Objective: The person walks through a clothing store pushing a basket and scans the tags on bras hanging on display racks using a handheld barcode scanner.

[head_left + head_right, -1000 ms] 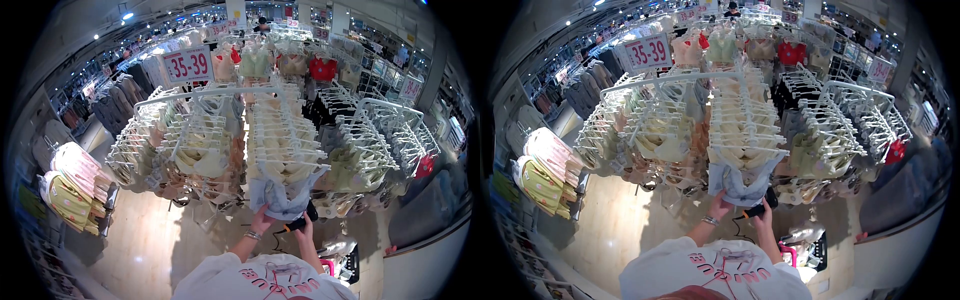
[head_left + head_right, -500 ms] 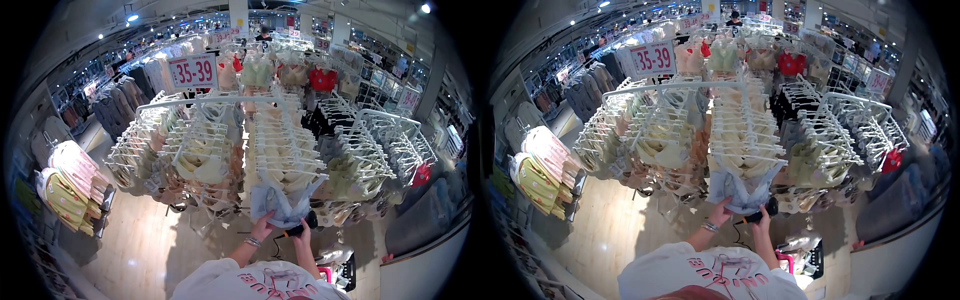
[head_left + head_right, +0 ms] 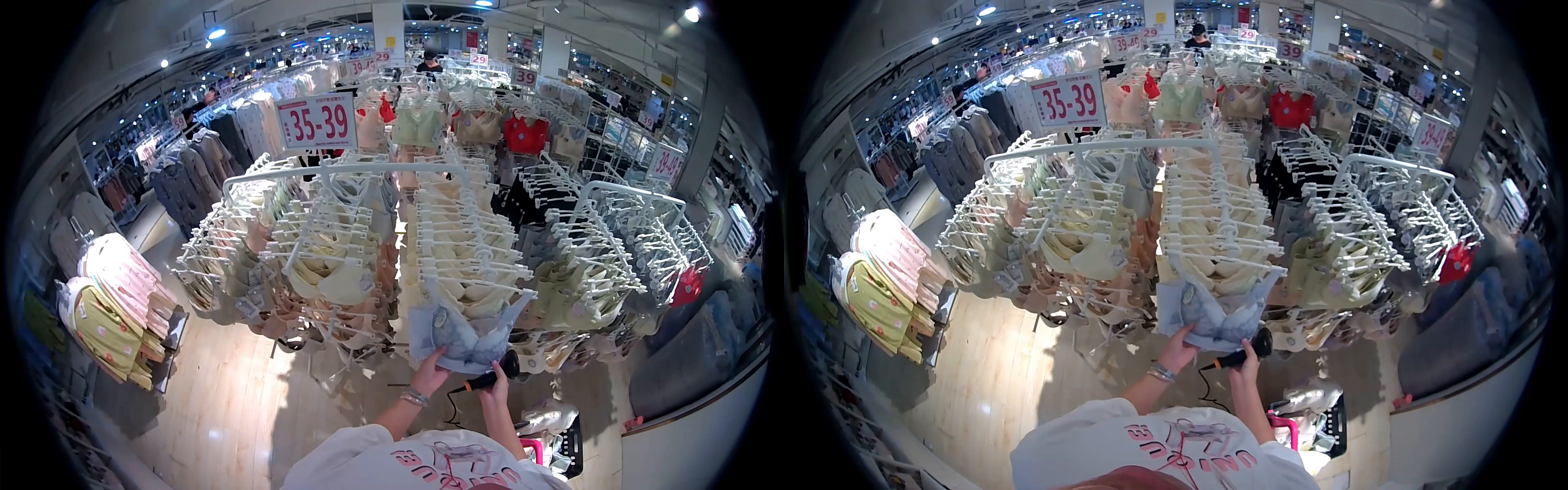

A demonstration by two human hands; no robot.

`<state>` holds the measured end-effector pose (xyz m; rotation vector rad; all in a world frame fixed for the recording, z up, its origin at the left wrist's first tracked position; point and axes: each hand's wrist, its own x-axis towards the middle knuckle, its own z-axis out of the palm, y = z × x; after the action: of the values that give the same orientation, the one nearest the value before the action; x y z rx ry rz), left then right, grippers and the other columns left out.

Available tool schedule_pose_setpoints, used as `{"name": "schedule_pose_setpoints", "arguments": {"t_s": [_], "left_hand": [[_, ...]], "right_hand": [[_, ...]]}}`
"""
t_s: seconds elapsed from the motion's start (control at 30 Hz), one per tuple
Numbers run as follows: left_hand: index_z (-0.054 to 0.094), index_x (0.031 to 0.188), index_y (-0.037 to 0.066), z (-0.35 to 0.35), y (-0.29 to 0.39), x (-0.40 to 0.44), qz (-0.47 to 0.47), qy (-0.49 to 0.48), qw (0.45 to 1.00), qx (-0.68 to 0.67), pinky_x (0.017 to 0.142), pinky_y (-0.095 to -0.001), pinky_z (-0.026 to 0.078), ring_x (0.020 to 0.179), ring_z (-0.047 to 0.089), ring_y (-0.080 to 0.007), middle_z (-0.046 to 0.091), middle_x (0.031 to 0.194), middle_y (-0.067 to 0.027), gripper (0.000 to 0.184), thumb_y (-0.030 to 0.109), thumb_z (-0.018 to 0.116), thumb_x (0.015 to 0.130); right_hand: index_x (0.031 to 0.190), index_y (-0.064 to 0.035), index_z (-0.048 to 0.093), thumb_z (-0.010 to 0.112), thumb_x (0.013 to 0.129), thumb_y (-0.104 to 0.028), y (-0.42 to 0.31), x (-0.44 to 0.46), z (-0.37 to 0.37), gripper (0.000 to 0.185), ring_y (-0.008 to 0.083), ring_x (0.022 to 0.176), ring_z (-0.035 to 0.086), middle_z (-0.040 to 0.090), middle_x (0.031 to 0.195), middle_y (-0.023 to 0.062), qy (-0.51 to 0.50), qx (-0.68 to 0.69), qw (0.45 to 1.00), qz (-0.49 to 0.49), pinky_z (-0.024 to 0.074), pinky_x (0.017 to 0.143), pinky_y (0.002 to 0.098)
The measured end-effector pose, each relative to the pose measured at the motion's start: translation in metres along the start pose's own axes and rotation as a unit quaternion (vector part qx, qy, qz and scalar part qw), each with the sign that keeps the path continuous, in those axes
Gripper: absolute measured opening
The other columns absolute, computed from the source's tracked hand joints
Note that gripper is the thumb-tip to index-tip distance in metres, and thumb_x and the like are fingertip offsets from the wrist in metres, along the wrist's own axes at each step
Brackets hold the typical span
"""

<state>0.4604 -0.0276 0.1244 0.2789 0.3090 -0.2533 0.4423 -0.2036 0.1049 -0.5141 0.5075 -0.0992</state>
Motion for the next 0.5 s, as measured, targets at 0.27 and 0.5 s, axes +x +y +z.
{"name": "schedule_pose_setpoints", "arguments": {"t_s": [0.27,0.5], "left_hand": [[0.05,0.122,0.005,-0.017,-0.019,-0.005,-0.042,-0.087,0.995,0.007,0.1,-0.0431,0.04,0.116,0.05,-0.0278,0.055,0.123,-0.0093,0.042,0.016,0.066,0.086],[0.055,0.116,0.005,-0.016,-0.019,0.012,-0.019,0.014,0.999,0.046,0.094,-0.0395,0.046,0.106,0.058,-0.0243,0.061,0.115,-0.0078,0.035,0.017,0.067,0.085]], "right_hand": [[0.111,-0.0076,0.055,0.067,0.081,-0.01,0.002,0.003,-0.012,0.033,0.0261,0.102,0.058,0.06,0.106,0.0076,-0.012,0.008,1.0,0.028,0.0455,0.093,0.0421],[0.113,-0.0072,0.055,0.066,0.081,-0.009,-0.003,-0.018,0.007,0.033,0.0247,0.103,0.057,0.06,0.107,0.0072,0.006,-0.004,1.0,0.025,0.0454,0.092,0.0413]]}}
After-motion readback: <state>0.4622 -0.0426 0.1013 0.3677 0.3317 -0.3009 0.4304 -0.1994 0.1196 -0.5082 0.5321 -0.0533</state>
